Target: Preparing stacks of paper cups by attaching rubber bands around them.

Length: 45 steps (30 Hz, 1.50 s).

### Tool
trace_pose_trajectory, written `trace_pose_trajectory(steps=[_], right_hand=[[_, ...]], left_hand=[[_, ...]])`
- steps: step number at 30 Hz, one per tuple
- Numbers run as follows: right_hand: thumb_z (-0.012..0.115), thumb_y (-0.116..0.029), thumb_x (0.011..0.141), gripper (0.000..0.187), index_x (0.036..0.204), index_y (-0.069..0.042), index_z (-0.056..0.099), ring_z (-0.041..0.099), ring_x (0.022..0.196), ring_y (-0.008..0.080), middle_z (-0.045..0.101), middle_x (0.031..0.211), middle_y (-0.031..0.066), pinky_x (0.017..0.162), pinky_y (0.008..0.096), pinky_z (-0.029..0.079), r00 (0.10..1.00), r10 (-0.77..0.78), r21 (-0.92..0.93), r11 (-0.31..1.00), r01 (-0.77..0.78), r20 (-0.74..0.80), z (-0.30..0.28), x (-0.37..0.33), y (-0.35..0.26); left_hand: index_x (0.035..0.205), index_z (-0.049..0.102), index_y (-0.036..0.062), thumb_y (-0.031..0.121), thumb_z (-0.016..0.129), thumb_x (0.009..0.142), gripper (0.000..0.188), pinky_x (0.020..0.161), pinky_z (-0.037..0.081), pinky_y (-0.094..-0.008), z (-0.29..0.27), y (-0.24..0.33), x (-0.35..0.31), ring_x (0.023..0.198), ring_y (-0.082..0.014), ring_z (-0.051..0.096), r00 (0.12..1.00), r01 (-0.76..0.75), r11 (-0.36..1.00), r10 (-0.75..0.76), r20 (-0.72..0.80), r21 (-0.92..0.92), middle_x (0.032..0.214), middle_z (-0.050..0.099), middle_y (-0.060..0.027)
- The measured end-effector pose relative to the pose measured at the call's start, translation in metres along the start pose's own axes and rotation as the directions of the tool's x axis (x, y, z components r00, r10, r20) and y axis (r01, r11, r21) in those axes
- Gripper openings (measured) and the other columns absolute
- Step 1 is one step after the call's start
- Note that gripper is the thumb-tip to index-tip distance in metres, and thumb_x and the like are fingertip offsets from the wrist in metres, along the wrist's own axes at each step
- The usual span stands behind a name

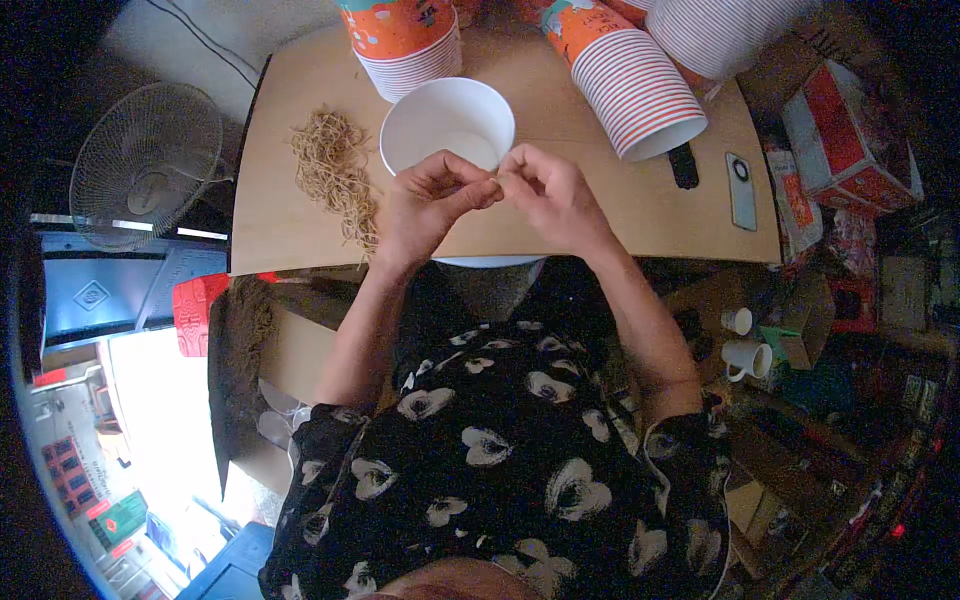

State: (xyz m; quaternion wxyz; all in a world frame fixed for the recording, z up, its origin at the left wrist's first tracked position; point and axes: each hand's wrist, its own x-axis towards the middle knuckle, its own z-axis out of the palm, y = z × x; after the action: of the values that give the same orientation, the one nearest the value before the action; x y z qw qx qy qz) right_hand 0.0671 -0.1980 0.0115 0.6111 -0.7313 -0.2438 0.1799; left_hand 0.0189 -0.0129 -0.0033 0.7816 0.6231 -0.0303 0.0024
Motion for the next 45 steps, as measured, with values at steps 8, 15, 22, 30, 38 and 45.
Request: trace_pose_trajectory(steps=[8, 15, 22, 30, 38, 45], right_hand=[[0.058, -0.018, 0.098, 0.015, 0.097, -0.003, 0.06, 0.047, 0.058, 0.0022, 0.058, 0.077, -0.0017, 0.048, 0.0175, 0.035, 0.98, 0.192, 0.479, 0.857, -0.19, 0.045, -0.004, -0.005, 0.001], [0.058, -0.008, 0.097, 0.014, 0.106, 0.002, 0.061, 0.055, 0.068, 0.0054, 0.062, 0.083, 0.001, 0.062, 0.0204, 0.046, 1.0, -0.012, 0.104, 0.994, 0.012, -0.001, -0.002, -0.002, -0.007], [0.06, -0.008, 0.096, 0.013, 0.107, -0.001, 0.059, 0.051, 0.066, 0.0011, 0.061, 0.077, -0.0021, 0.054, 0.0152, 0.036, 0.999, 0.019, 0.133, 0.991, -0.025, 0.046, -0.003, -0.003, -0.008], [0.059, -0.006, 0.095, 0.012, 0.105, 0.0, 0.061, 0.055, 0.068, 0.0041, 0.06, 0.078, -0.0015, 0.057, 0.019, 0.043, 0.984, 0.137, 0.225, 0.961, -0.16, 0.114, -0.014, -0.002, -0.008], [0.058, -0.006, 0.095, 0.011, 0.104, -0.001, 0.061, 0.055, 0.068, 0.0037, 0.06, 0.076, -0.0019, 0.059, 0.0194, 0.043, 0.988, 0.038, 0.115, 0.992, -0.055, 0.148, -0.012, 0.001, -0.013], [0.059, -0.004, 0.093, 0.006, 0.098, 0.0, 0.059, 0.057, 0.07, 0.0056, 0.06, 0.077, -0.0001, 0.065, 0.0211, 0.047, 0.979, 0.082, 0.092, 0.991, -0.1, 0.187, -0.014, 0.0, -0.015]], left_hand=[[0.092, 0.062, 0.0, 0.0, 0.068, 0.089, 0.007, 0.077, 0.056, -0.0265, -0.001, -0.005, 0.0, 0.085, -0.0144, 0.068, 1.0, -0.011, 0.995, 0.01, -0.014, -0.095, 0.089, 0.071, -0.0092], [0.094, 0.063, 0.0001, 0.001, 0.068, 0.089, 0.007, 0.078, 0.055, -0.0277, -0.002, -0.005, 0.0, 0.086, -0.0149, 0.068, 1.0, -0.002, 0.998, 0.003, 0.025, -0.063, 0.091, 0.07, -0.0082], [0.097, 0.066, -0.001, 0.002, 0.068, 0.09, 0.008, 0.078, 0.055, -0.0256, 0.002, 0.001, -0.003, 0.085, -0.0122, 0.066, 1.0, 0.016, 0.999, -0.015, 0.019, -0.047, 0.091, 0.069, -0.0044], [0.096, 0.066, -0.0026, -0.001, 0.067, 0.089, 0.006, 0.079, 0.057, -0.0255, 0.001, 0.0, -0.003, 0.085, -0.0112, 0.067, 0.999, 0.006, 0.999, -0.004, 0.054, -0.033, 0.091, 0.07, -0.0066], [0.093, 0.066, -0.0003, 0.003, 0.07, 0.089, 0.006, 0.075, 0.054, -0.0246, -0.003, -0.001, -0.002, 0.081, -0.0107, 0.065, 0.998, 0.002, 1.0, -0.003, 0.069, 0.009, 0.087, 0.07, -0.005], [0.095, 0.066, -0.0042, -0.003, 0.068, 0.088, 0.008, 0.076, 0.056, -0.0237, -0.002, 0.002, -0.003, 0.082, -0.01, 0.067, 0.998, 0.017, 0.999, -0.02, 0.056, 0.052, 0.089, 0.07, -0.0073]])
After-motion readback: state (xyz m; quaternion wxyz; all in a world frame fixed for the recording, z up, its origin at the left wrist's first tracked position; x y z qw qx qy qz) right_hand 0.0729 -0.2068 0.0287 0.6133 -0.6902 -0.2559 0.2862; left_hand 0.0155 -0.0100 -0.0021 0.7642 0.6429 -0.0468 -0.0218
